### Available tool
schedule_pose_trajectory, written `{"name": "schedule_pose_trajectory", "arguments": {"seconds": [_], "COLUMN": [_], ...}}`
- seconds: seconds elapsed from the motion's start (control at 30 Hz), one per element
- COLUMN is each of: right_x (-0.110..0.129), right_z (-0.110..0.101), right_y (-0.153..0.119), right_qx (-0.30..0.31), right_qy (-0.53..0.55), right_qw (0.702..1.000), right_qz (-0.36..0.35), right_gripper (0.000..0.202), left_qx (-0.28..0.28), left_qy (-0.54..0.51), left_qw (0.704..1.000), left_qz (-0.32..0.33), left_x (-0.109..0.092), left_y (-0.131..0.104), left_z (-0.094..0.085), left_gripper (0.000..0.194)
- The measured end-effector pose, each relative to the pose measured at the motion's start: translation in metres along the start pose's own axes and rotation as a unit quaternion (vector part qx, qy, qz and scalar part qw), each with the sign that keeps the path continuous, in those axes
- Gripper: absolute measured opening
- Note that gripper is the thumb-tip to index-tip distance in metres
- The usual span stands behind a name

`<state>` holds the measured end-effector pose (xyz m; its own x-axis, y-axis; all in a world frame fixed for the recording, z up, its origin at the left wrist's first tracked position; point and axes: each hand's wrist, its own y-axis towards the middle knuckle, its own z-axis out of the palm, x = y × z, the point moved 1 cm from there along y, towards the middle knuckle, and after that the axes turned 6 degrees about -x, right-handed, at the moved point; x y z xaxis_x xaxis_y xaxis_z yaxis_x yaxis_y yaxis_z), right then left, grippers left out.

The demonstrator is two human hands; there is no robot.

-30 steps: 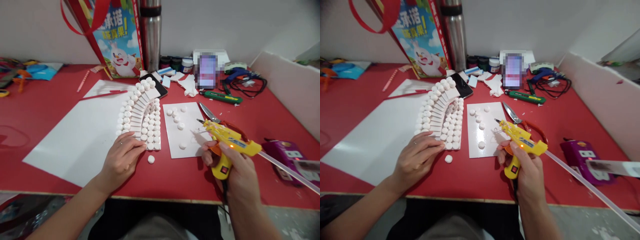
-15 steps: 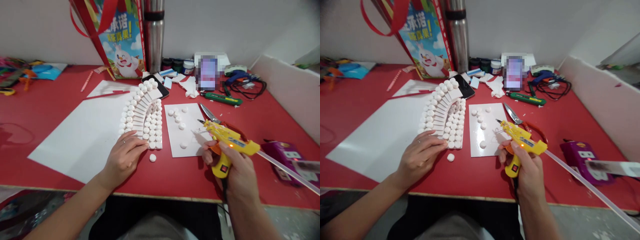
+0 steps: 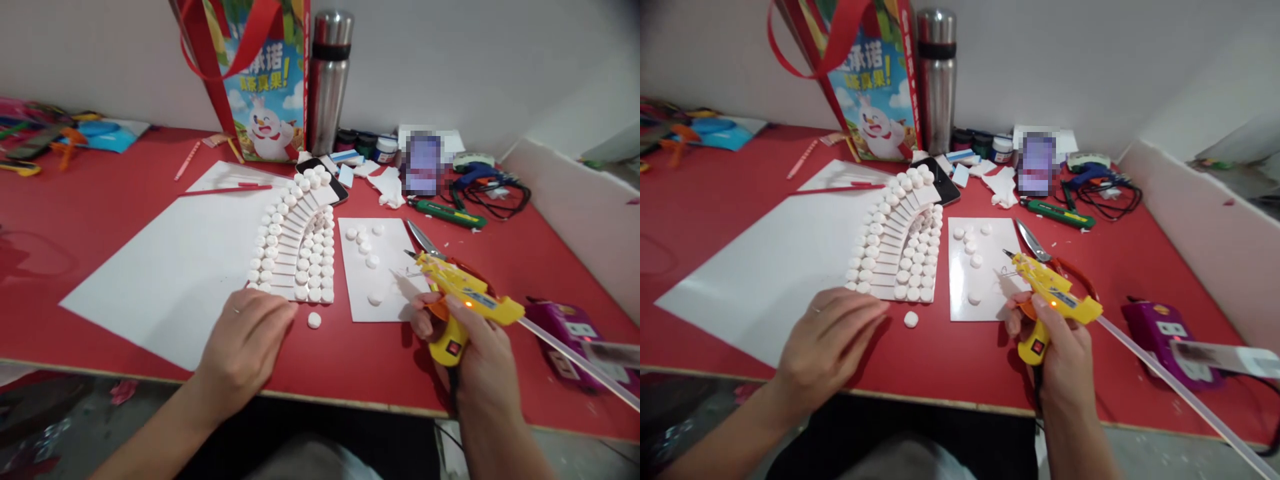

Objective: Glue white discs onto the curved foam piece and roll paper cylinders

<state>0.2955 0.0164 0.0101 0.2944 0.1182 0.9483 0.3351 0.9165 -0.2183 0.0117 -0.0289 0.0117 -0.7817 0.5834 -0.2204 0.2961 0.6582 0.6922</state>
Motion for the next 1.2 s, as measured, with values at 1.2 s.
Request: {"name": "schedule_pose_trajectory", "arguments": {"seconds": [1.2], "right_x": [0.008], "right_z": [0.005], "right_y": [-0.046], "right_qx": [0.094], "right_qy": [-0.005], "right_qw": [0.995], "right_qz": [0.043], "right_gripper": [0.019], "left_qx": [0.009], "left_qy": [-0.733], "left_qw": [0.355], "left_qz": [-0.58], "left_x": [-0.031], "left_y": [0.008], "left_z": [0.028], "left_gripper": [0.025]}}
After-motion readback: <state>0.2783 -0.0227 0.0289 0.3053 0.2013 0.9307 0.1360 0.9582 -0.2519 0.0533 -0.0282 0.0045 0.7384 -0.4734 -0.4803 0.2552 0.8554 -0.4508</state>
